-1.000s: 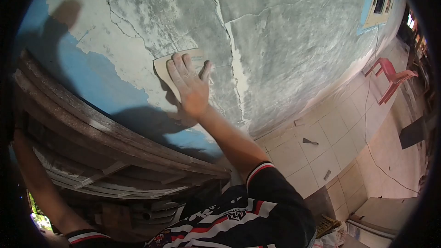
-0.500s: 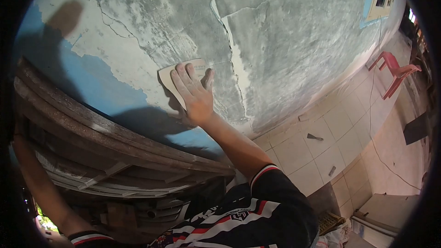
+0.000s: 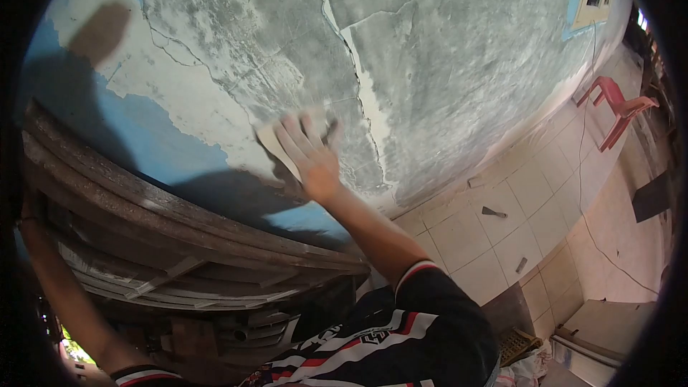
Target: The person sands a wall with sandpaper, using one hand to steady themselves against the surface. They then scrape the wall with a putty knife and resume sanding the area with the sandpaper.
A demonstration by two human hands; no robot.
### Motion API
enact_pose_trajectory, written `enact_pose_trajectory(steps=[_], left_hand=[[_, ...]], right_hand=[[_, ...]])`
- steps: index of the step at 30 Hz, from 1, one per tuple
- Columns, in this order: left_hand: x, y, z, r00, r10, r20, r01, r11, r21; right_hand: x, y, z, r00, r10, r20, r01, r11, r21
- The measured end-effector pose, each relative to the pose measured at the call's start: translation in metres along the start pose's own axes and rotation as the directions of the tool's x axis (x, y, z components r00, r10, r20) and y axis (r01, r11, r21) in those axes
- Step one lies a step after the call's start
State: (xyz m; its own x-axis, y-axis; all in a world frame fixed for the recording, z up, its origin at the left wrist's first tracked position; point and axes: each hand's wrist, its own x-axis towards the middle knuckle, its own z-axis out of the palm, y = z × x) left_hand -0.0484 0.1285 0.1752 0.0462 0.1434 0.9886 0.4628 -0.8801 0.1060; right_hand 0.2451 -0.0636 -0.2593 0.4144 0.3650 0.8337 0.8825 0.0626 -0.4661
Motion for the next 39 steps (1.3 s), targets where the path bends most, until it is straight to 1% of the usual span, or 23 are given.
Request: enact_pose_trajectory(steps=[2,3,5,7,9,10,12,13,14,15,16,17,18,20,23,26,29,30,31,32,35,38,39], left_hand=[[-0.002,0.004,0.001,1.0,0.01,0.002,-0.01,1.0,0.006],[-0.003,0.005,-0.001,1.0,0.014,0.002,-0.014,1.0,0.012],[-0.004,0.007,-0.001,1.0,0.025,0.015,-0.025,0.999,0.026],[0.0,0.003,0.002,0.999,-0.05,0.021,0.05,0.998,-0.031],[0.017,-0.018,-0.003,0.991,-0.103,0.085,0.077,0.961,0.264],[0.045,-0.04,-0.008,0.98,-0.131,0.152,0.024,0.829,0.559],[0.046,-0.032,-0.01,0.967,-0.006,0.253,-0.205,0.571,0.795],[0.023,0.003,-0.005,0.939,0.166,0.301,-0.343,0.511,0.788],[0.01,0.022,-0.001,0.88,0.329,0.341,-0.462,0.432,0.774],[0.011,0.019,0.001,0.929,0.277,0.246,-0.369,0.637,0.677],[0.013,0.013,0.002,0.967,0.198,0.159,-0.254,0.803,0.539],[0.013,0.01,0.001,0.991,0.101,0.091,-0.128,0.92,0.371],[0.013,0.011,-0.001,0.963,0.224,0.152,-0.271,0.816,0.51],[0.013,0.015,-0.002,0.845,0.417,0.334,-0.519,0.495,0.696],[0.02,0.006,-0.003,0.874,0.357,0.33,-0.47,0.441,0.765],[0.009,0.025,0.002,0.888,0.331,0.32,-0.452,0.501,0.738],[0.014,0.013,-0.001,0.882,0.367,0.295,-0.464,0.569,0.679],[0.006,0.026,0.004,0.967,0.216,0.132,-0.253,0.794,0.553],[-0.007,0.053,0.015,1.0,0.024,0.007,-0.025,0.933,0.359],[-0.014,0.068,0.022,0.979,-0.192,-0.061,0.198,0.973,0.119],[-0.008,0.057,0.013,0.991,-0.137,0.015,0.131,0.971,0.202],[-0.003,0.046,0.011,0.998,-0.049,0.032,0.043,0.982,0.183],[-0.004,0.049,0.013,0.997,-0.07,0.011,0.067,0.979,0.193]], right_hand=[[-0.065,0.018,0.019,0.996,0.065,0.059,-0.058,0.993,-0.1],[-0.069,0.015,0.017,0.991,0.096,0.088,-0.083,0.985,-0.149],[-0.067,0.02,0.019,0.992,0.083,0.092,-0.065,0.98,-0.187],[-0.041,0.009,0.009,0.996,0.077,0.049,-0.067,0.981,-0.184],[-0.002,-0.004,-0.001,0.999,0.043,-0.023,-0.046,0.991,-0.13],[0.011,-0.006,-0.008,0.999,0.016,-0.033,-0.02,0.991,-0.131],[0.026,-0.009,-0.014,0.998,-0.025,-0.061,0.017,0.991,-0.131],[0.014,-0.008,-0.009,1.0,0.019,-0.008,-0.02,0.99,-0.138],[-0.009,-0.003,-0.001,0.998,0.057,0.041,-0.05,0.987,-0.151],[-0.033,0.006,0.009,0.992,0.087,0.087,-0.072,0.983,-0.168],[-0.065,0.021,0.025,0.994,0.06,0.086,-0.04,0.976,-0.215],[-0.061,0.021,0.023,0.995,0.064,0.077,-0.048,0.98,-0.194],[-0.055,0.016,0.019,0.995,0.073,0.067,-0.061,0.983,-0.171],[-0.027,0.004,0.008,0.997,0.068,0.021,-0.065,0.989,-0.132],[0.041,-0.009,-0.014,0.99,-0.058,-0.125,0.047,0.994,-0.094],[0.017,-0.003,-0.005,0.996,-0.03,-0.089,0.025,0.998,-0.059],[-0.064,0.014,0.022,0.996,0.07,0.06,-0.059,0.985,-0.16],[-0.061,0.014,0.022,0.996,0.06,0.061,-0.048,0.983,-0.179],[-0.055,0.013,0.021,0.997,0.055,0.059,-0.043,0.979,-0.197],[-0.049,0.011,0.018,0.997,0.06,0.056,-0.046,0.975,-0.217],[0.017,-0.007,-0.007,0.996,-0.013,-0.091,0.003,0.993,-0.118],[0.032,-0.009,-0.012,0.992,-0.037,-0.117,0.02,0.99,-0.139],[0.015,-0.007,-0.006,0.999,0.013,-0.047,-0.02,0.986,-0.165]])
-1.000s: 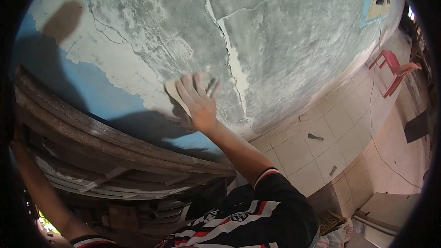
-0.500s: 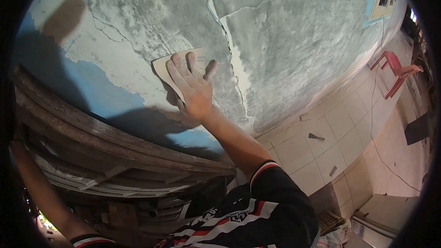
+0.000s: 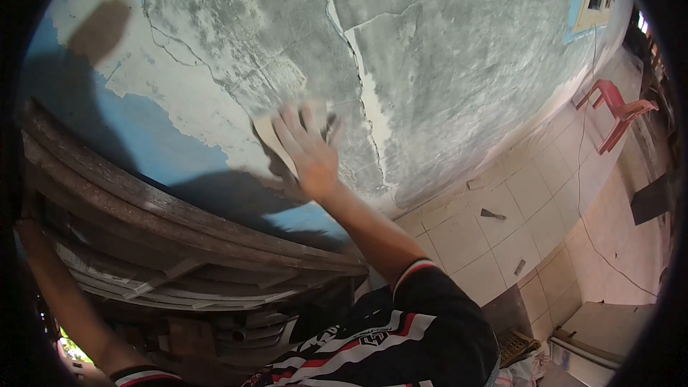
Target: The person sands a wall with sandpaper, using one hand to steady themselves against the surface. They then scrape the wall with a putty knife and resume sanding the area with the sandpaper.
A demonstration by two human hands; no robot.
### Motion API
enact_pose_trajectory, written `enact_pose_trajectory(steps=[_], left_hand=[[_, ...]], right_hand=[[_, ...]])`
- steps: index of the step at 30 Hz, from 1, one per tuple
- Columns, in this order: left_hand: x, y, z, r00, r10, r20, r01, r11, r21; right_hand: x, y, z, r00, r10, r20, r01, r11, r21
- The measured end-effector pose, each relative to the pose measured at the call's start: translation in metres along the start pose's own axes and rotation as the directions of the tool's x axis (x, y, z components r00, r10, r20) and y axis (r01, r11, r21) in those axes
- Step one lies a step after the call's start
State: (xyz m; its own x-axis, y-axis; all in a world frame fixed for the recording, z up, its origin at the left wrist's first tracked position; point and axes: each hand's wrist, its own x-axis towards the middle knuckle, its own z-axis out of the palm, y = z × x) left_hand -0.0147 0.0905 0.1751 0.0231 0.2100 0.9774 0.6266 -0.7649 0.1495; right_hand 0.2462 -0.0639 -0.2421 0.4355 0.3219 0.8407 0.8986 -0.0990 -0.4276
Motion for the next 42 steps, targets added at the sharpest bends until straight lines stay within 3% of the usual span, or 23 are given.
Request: enact_pose_trajectory(steps=[2,5,11,14,15,18,19,22,25,31,34,37,40,42], left_hand=[[0.001,-0.015,-0.001,1.0,0.001,0.008,-0.001,1.0,-0.003],[0.001,-0.038,-0.003,0.999,0.025,0.029,-0.026,0.999,0.021],[0.006,-0.057,0.0,0.997,0.05,0.064,-0.053,0.998,0.044],[0.011,-0.061,0.002,0.996,0.056,0.074,-0.06,0.997,0.051],[0.011,-0.064,0.0,0.996,0.056,0.069,-0.06,0.997,0.049],[0.012,-0.071,-0.003,0.996,0.054,0.073,-0.058,0.997,0.058],[0.013,-0.073,-0.001,0.995,0.055,0.082,-0.059,0.997,0.056],[0.016,-0.079,0.0,0.994,0.053,0.091,-0.059,0.997,0.058],[0.018,-0.084,-0.003,0.994,0.053,0.097,-0.06,0.996,0.071],[0.023,-0.089,-0.005,0.993,0.052,0.108,-0.061,0.994,0.085],[0.03,-0.09,-0.007,0.993,0.048,0.111,-0.057,0.995,0.083],[0.031,-0.092,-0.006,0.991,0.051,0.122,-0.063,0.993,0.097],[0.032,-0.092,-0.006,0.992,0.054,0.118,-0.065,0.994,0.092],[0.032,-0.094,-0.009,0.992,0.041,0.118,-0.051,0.995,0.083]], right_hand=[[-0.06,0.01,0.021,0.987,0.073,0.146,-0.064,0.996,-0.066],[-0.087,0.023,0.03,0.987,0.02,0.158,-0.022,1.0,0.01],[0.011,-0.003,0.0,0.997,-0.017,-0.074,0.018,1.0,0.015],[-0.036,0.006,0.019,0.996,0.051,-0.067,-0.052,0.998,-0.019],[-0.064,0.015,0.029,0.999,0.05,-0.003,-0.05,0.986,-0.157],[-0.079,0.019,0.028,0.999,0.019,0.03,-0.015,0.992,-0.129],[-0.074,0.015,0.028,0.999,0.028,0.039,-0.027,0.999,-0.041],[-0.035,0.007,0.028,0.999,0.031,-0.044,-0.036,0.993,-0.111],[-0.012,0.003,0.02,0.996,0.03,-0.088,-0.035,0.997,-0.062],[-0.086,0.017,0.041,0.992,0.124,0.015,-0.123,0.991,-0.055],[-0.038,0.009,0.037,0.991,0.135,-0.021,-0.136,0.985,-0.106],[0.015,-0.001,0.018,0.982,0.08,-0.172,-0.086,0.996,-0.027],[-0.028,0.001,0.02,0.987,0.154,-0.033,-0.154,0.988,0.006],[-0.081,0.012,0.037,0.984,0.177,0.034,-0.174,0.982,-0.07]])
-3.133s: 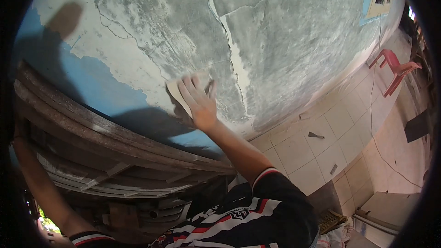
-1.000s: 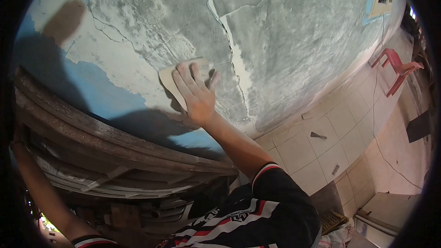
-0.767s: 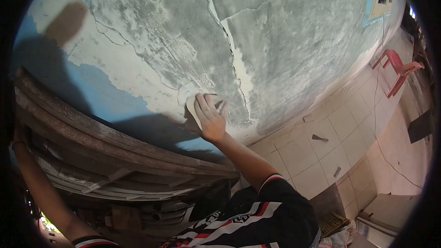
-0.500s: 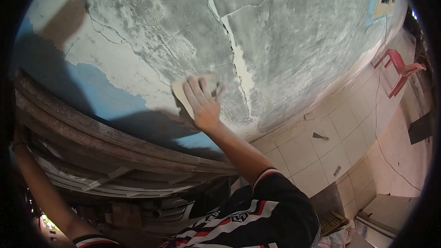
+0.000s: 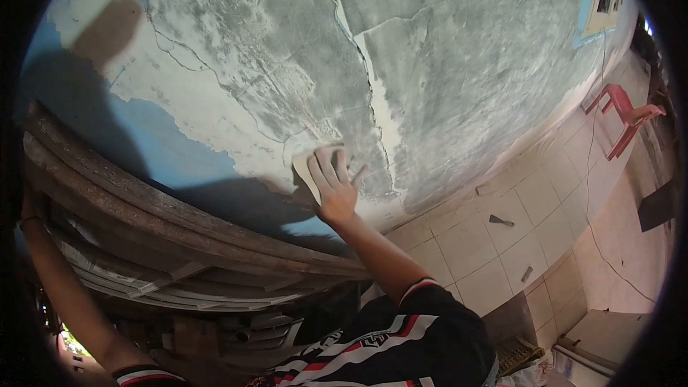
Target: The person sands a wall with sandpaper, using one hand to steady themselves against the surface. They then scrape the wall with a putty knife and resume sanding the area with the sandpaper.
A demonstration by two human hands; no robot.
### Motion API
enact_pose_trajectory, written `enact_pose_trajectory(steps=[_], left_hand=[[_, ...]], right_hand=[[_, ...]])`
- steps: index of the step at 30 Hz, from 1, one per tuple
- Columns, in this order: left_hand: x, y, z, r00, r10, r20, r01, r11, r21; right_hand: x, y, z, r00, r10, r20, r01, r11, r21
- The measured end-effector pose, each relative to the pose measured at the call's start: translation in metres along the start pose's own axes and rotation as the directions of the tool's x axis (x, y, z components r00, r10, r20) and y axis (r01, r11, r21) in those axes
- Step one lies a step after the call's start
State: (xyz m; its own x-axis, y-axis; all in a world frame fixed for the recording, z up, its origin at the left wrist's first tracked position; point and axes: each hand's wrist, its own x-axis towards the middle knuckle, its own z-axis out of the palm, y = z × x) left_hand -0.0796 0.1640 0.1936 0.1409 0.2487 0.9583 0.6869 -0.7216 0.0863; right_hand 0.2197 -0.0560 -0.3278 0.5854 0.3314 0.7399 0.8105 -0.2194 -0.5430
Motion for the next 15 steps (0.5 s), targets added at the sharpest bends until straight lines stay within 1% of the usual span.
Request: enact_pose_trajectory(steps=[2,3,5,8,9,12,14,15], left_hand=[[-0.001,-0.002,-0.004,1.0,-0.004,0.0,0.004,1.0,-0.016],[-0.001,-0.001,-0.003,1.0,-0.008,0.006,0.008,0.999,-0.032],[-0.004,0.0,-0.001,1.0,-0.013,0.017,0.014,0.996,-0.085],[0.001,-0.004,-0.003,1.0,0.007,0.008,-0.007,1.0,-0.009],[0.003,-0.005,-0.003,1.0,0.013,0.007,-0.013,1.0,0.008],[0.008,-0.01,-0.003,0.999,0.044,0.008,-0.044,0.998,0.043],[0.01,-0.01,-0.005,0.997,0.081,0.0,-0.08,0.994,0.074],[0.009,-0.006,-0.005,0.999,0.05,-0.008,-0.049,0.995,0.085]], right_hand=[[-0.003,0.004,0.001,0.999,-0.038,-0.022,0.038,0.999,-0.028],[0.005,-0.002,-0.003,0.998,-0.033,-0.047,0.033,0.999,0.0],[0.049,-0.018,-0.019,0.995,-0.032,-0.096,0.036,0.998,0.048],[0.096,-0.033,-0.035,0.973,-0.092,-0.214,0.105,0.993,0.054],[0.094,-0.032,-0.032,0.973,-0.077,-0.217,0.088,0.995,0.041],[0.041,-0.012,-0.015,0.996,-0.04,-0.085,0.043,0.999,0.031],[0.004,0.003,-0.001,0.998,-0.033,-0.054,0.032,0.999,-0.022],[0.005,0.0,-0.005,0.999,-0.029,-0.039,0.027,0.999,-0.047]])
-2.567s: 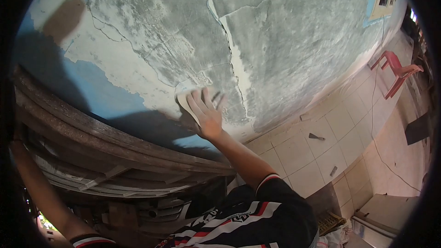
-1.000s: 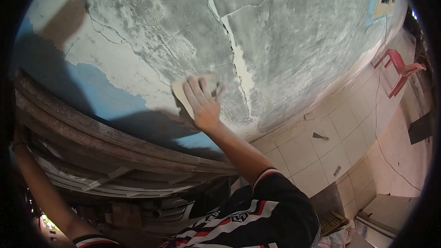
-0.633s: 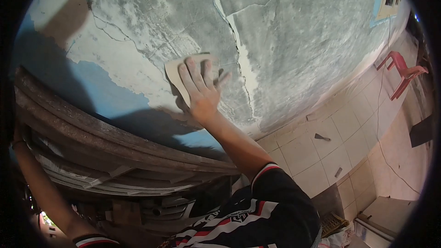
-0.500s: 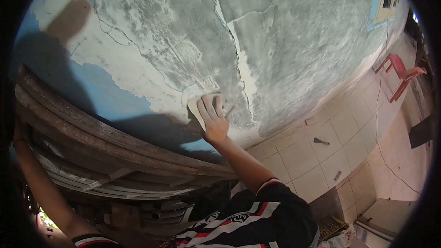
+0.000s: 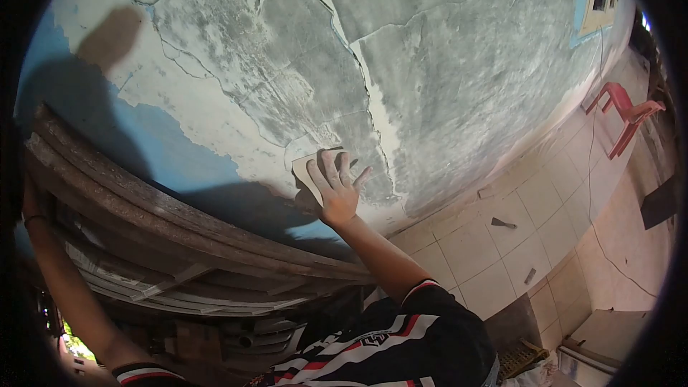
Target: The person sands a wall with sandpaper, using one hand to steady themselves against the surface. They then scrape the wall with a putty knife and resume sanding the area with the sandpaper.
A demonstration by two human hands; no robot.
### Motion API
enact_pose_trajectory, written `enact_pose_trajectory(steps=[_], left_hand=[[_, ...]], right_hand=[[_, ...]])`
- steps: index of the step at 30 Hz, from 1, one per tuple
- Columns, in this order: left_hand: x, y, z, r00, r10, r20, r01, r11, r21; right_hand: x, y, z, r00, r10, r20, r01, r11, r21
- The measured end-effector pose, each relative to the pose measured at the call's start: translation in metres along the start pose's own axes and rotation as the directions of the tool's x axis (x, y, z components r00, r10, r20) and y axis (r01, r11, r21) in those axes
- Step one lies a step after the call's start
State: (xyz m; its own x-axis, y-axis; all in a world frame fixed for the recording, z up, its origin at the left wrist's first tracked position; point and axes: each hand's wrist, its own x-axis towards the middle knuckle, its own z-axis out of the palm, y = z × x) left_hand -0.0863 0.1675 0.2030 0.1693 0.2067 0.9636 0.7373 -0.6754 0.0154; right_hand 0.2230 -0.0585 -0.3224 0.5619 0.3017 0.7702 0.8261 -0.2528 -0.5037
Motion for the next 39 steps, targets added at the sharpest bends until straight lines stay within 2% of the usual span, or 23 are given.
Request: enact_pose_trajectory(steps=[3,4,7,8,11,14,17,20,23,24,25,27,29,32,34,37,39], left_hand=[[-0.003,0.014,0.002,0.997,-0.07,0.006,0.07,0.997,0.021],[-0.006,0.018,0.001,0.996,-0.084,0.012,0.084,0.996,0.026],[-0.003,0.009,-0.002,0.998,-0.048,0.028,0.046,0.997,0.065],[0.0,0.005,-0.001,0.999,-0.022,0.031,0.019,0.997,0.077],[0.001,0.003,0.0,1.0,-0.003,-0.028,0.007,0.992,0.123],[-0.008,0.022,0.005,0.995,0.02,-0.097,-0.015,0.999,0.049],[0.007,-0.015,0.002,0.975,-0.193,0.108,0.206,0.969,-0.132],[-0.006,0.003,-0.001,0.997,-0.083,0.007,0.083,0.996,0.011],[0.019,-0.031,-0.008,0.998,0.017,0.068,-0.029,0.982,0.184],[0.014,-0.026,-0.006,0.997,-0.029,0.072,0.019,0.99,0.141],[0.005,-0.016,-0.005,0.994,-0.075,0.076,0.067,0.993,0.1],[-0.007,0.001,-0.006,0.986,-0.145,0.079,0.143,0.989,0.034],[-0.011,0.011,-0.004,0.977,-0.193,0.086,0.196,0.98,-0.024],[-0.003,-0.029,-0.001,0.995,-0.042,0.095,0.054,0.991,-0.124],[-0.001,-0.027,-0.001,0.995,-0.041,0.09,0.05,0.994,-0.094],[-0.005,-0.022,-0.001,0.995,-0.055,0.081,0.061,0.996,-0.072],[-0.007,-0.02,-0.003,0.995,-0.058,0.077,0.063,0.996,-0.065]], right_hand=[[0.026,-0.008,-0.003,0.999,0.018,-0.039,-0.013,0.993,0.12],[0.046,-0.014,-0.008,0.994,0.003,-0.11,0.011,0.992,0.124],[0.08,-0.021,-0.019,0.99,-0.02,-0.14,0.029,0.998,0.063],[0.074,-0.022,-0.024,0.995,-0.001,-0.095,0.012,0.994,0.109],[0.002,-0.001,-0.001,0.998,0.049,0.04,-0.051,0.998,0.048],[-0.012,0.003,0.001,0.998,0.046,0.048,-0.046,0.999,0.015],[0.026,-0.013,-0.001,0.995,0.052,-0.089,-0.045,0.995,0.088],[0.075,-0.026,-0.021,0.99,0.053,-0.128,-0.038,0.992,0.121],[0.039,-0.012,-0.003,0.997,0.042,-0.057,-0.036,0.994,0.105],[0.019,-0.011,0.0,0.996,0.09,-0.01,-0.088,0.987,0.136],[0.005,-0.01,0.001,0.997,0.071,0.033,-0.075,0.991,0.114],[-0.003,-0.004,0.004,0.999,0.042,0.012,-0.043,0.995,0.087],[0.026,-0.017,-0.003,0.995,0.082,-0.056,-0.073,0.987,0.146],[0.073,-0.025,-0.023,0.991,0.065,-0.115,-0.046,0.986,0.158],[0.074,-0.025,-0.025,0.992,0.034,-0.123,-0.014,0.987,0.16],[0.008,-0.003,-0.002,0.995,0.075,0.058,-0.08,0.993,0.089],[0.001,0.001,-0.001,1.0,0.011,-0.003,-0.01,0.997,0.071]])
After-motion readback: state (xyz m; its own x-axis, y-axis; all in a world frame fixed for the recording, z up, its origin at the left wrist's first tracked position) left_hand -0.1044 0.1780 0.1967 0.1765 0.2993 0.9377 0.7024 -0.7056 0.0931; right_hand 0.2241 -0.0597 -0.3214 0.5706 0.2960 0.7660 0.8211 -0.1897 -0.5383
